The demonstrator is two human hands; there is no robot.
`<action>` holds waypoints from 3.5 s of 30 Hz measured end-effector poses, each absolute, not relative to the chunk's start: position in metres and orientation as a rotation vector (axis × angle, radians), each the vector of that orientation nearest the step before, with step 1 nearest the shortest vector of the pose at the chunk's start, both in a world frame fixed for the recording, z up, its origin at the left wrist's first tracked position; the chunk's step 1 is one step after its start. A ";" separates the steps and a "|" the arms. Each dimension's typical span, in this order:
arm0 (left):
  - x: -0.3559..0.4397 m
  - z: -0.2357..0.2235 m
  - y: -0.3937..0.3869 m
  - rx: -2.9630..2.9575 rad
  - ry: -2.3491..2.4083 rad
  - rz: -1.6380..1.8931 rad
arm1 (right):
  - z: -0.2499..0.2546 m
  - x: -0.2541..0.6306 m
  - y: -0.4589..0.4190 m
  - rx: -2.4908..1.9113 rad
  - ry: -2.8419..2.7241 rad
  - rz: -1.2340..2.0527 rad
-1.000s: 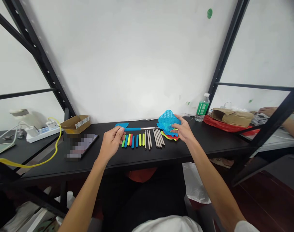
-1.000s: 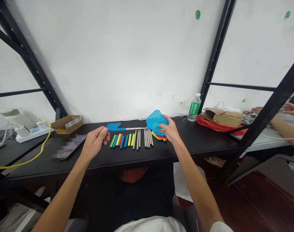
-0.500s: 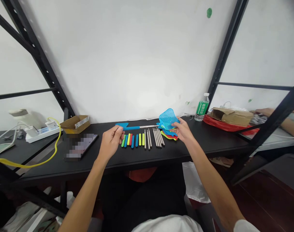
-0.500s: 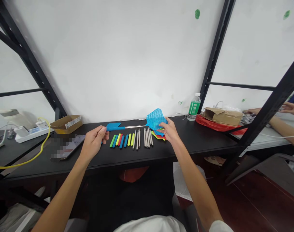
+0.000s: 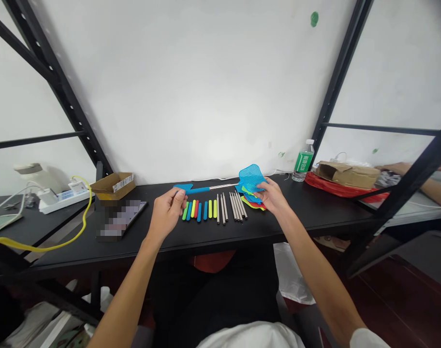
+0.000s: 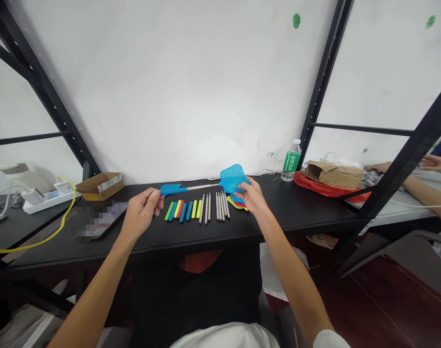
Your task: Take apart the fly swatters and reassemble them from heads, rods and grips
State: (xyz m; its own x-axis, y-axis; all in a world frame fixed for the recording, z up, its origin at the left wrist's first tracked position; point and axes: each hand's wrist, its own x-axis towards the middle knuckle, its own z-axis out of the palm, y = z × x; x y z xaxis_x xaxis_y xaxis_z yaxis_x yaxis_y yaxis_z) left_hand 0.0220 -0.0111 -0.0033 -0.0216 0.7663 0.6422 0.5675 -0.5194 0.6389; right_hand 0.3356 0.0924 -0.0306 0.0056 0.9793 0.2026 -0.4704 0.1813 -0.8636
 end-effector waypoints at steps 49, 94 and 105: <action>0.021 -0.009 -0.009 2.036 1.363 1.596 | -0.032 0.336 0.093 -0.714 -0.961 1.278; 0.038 -0.025 -0.003 2.375 1.447 0.935 | -0.030 0.310 0.077 -0.772 -1.214 1.288; 0.028 -0.020 -0.006 2.396 1.492 0.975 | -0.028 0.309 0.071 -0.850 -1.294 1.282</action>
